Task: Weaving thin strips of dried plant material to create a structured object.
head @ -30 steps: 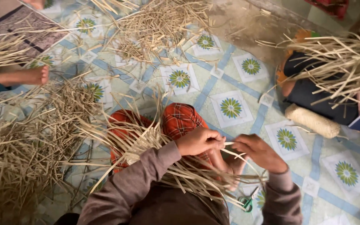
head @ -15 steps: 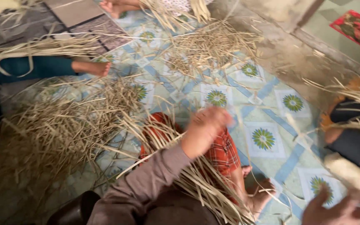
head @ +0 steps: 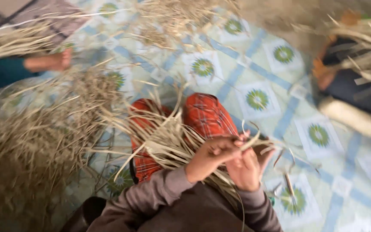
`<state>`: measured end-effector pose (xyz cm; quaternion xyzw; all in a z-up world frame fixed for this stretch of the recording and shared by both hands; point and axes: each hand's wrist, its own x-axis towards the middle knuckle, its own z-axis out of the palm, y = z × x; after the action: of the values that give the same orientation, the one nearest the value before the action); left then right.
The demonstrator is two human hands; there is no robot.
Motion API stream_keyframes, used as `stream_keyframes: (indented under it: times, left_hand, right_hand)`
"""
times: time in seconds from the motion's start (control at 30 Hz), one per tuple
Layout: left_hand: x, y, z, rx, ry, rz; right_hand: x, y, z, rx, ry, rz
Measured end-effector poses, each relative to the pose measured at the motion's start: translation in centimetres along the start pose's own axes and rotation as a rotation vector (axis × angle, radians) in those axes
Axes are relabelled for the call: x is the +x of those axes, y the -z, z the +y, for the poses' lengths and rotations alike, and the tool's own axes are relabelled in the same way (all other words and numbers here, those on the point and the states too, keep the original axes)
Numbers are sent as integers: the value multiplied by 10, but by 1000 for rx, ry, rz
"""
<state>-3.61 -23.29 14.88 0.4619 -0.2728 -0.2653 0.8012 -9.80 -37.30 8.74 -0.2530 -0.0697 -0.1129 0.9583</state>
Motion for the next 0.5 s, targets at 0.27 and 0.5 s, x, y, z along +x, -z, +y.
stream_keyframes:
  times: [0.27,0.5]
  left_hand:
    - [-4,6,6,576,-110,173]
    - [-16,38,-17,519,107,76]
  right_hand:
    - [-9,33,38,-287,186,152]
    - [7,21,9,-115,36,453]
